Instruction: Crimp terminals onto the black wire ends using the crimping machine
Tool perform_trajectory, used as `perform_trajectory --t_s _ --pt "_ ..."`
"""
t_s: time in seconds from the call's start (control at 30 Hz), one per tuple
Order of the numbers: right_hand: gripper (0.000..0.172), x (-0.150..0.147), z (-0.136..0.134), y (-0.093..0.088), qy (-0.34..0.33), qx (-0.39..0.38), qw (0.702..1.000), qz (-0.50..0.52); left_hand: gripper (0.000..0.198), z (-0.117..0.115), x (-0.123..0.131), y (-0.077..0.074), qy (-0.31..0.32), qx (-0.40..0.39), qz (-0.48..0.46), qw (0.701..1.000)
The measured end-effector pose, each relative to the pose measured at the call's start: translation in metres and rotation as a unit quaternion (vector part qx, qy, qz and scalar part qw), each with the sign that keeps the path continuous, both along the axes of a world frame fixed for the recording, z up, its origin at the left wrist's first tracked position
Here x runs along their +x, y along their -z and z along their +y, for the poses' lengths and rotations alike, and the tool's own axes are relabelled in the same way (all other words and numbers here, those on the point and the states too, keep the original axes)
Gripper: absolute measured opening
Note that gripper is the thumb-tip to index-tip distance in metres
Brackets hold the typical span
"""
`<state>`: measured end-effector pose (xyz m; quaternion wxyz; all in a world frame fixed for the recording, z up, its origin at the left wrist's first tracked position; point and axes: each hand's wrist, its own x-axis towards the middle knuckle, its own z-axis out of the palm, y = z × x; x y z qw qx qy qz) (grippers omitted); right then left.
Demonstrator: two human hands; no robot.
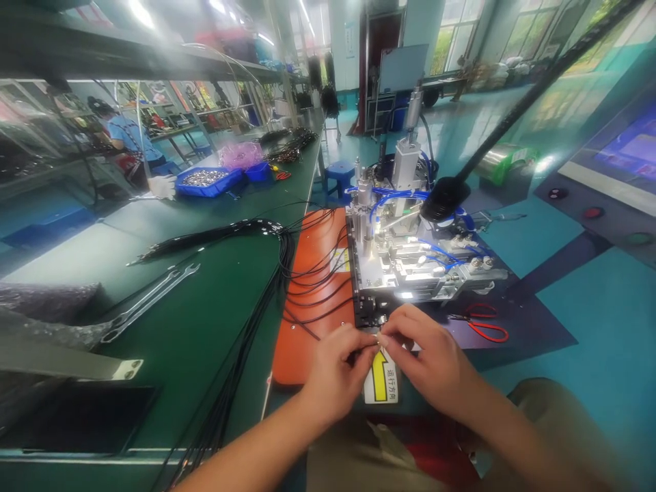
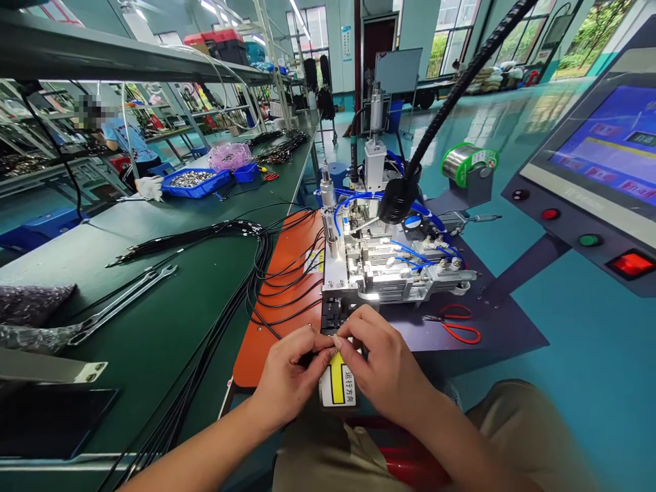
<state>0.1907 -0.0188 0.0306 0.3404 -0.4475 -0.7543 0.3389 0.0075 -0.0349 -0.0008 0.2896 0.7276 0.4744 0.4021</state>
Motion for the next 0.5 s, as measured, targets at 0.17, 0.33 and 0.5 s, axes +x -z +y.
perform_trajectory --t_s 0.17,0.33,0.5 --pt "0.019 -0.001 0.014 0.001 -0.014 -0.139 0.990 0.019 0.012 0.000 -0.001 -0.001 0.008 -0.004 0.000 1.000" --pt "0.030 0.002 0.012 0.009 0.007 -0.218 0.968 0.122 0.010 0.001 -0.001 -0.001 -0.009 -0.018 -0.019 1.000" --pt "0.029 0.006 -0.003 0.011 -0.006 -0.239 0.961 0.139 0.011 0.002 0.000 -0.001 -0.042 -0.034 -0.026 0.998"
